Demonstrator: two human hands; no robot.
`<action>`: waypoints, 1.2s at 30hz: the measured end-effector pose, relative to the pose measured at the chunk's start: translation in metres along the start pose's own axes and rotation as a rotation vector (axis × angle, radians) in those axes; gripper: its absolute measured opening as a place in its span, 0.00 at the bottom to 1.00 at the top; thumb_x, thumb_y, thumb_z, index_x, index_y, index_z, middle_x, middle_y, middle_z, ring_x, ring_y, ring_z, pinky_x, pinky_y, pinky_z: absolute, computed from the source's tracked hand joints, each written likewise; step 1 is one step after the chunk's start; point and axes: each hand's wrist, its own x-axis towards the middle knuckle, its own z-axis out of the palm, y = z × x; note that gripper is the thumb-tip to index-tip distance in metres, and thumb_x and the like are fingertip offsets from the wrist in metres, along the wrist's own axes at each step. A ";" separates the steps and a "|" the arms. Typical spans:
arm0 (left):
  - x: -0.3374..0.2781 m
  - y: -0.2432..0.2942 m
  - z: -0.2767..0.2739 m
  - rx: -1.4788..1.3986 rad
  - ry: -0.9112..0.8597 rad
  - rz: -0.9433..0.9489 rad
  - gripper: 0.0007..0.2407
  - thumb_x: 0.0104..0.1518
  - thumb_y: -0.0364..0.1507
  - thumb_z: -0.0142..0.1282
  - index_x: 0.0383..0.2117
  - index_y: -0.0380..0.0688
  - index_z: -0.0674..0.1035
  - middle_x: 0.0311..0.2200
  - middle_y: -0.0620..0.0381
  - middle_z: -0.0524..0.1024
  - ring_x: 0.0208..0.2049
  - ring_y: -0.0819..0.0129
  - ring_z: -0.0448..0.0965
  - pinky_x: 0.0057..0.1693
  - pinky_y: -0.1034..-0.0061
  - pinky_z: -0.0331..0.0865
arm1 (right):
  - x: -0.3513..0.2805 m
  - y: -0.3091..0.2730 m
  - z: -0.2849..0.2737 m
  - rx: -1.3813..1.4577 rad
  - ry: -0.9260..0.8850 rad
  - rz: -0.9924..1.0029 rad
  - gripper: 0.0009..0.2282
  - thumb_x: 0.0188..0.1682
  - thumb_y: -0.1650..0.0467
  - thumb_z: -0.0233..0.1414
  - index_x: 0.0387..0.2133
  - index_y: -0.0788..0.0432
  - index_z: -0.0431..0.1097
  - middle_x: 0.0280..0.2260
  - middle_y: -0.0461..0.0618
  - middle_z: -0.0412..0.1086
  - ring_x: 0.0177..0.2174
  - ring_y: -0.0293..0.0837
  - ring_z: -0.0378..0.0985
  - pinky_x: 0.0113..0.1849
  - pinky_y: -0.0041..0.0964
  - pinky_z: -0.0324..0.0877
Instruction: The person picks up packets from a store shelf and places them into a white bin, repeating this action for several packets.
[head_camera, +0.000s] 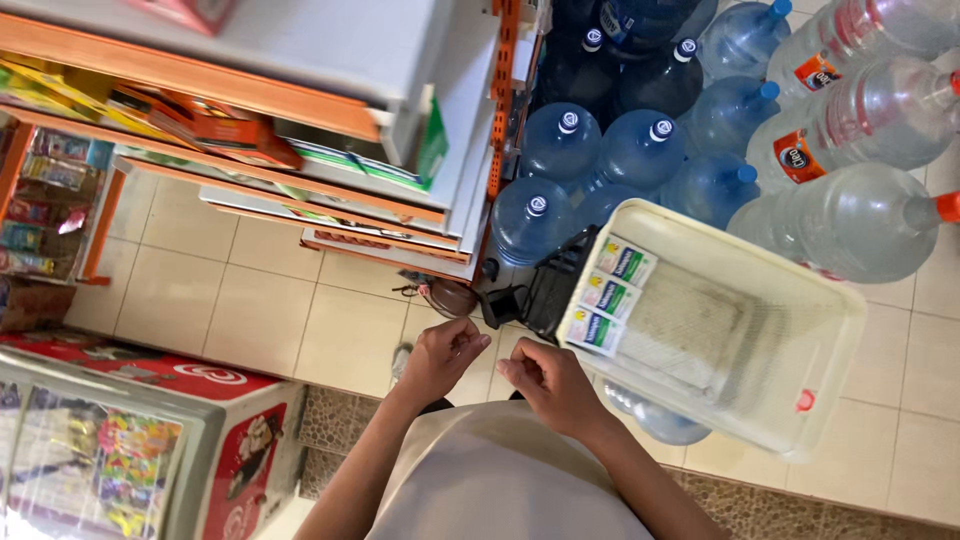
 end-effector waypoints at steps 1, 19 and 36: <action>0.000 -0.007 -0.012 0.000 -0.008 0.012 0.08 0.59 0.32 0.62 0.25 0.46 0.77 0.15 0.58 0.68 0.19 0.68 0.70 0.32 0.75 0.68 | 0.007 -0.002 0.013 -0.004 0.014 -0.002 0.16 0.57 0.65 0.51 0.19 0.57 0.67 0.11 0.50 0.55 0.15 0.42 0.60 0.23 0.37 0.63; 0.034 -0.012 -0.275 0.205 0.003 0.558 0.04 0.59 0.31 0.59 0.31 0.48 0.78 0.23 0.53 0.79 0.25 0.54 0.80 0.33 0.65 0.73 | 0.136 -0.070 0.172 -0.208 0.372 -0.113 0.15 0.58 0.63 0.53 0.23 0.56 0.69 0.14 0.49 0.62 0.17 0.41 0.67 0.26 0.34 0.67; 0.154 0.043 -0.307 0.603 0.437 0.912 0.11 0.52 0.24 0.69 0.39 0.45 0.79 0.42 0.51 0.78 0.46 0.48 0.76 0.44 0.53 0.78 | 0.239 -0.150 0.131 -1.066 0.797 -0.401 0.05 0.58 0.72 0.58 0.38 0.56 0.67 0.37 0.51 0.75 0.35 0.50 0.81 0.28 0.40 0.76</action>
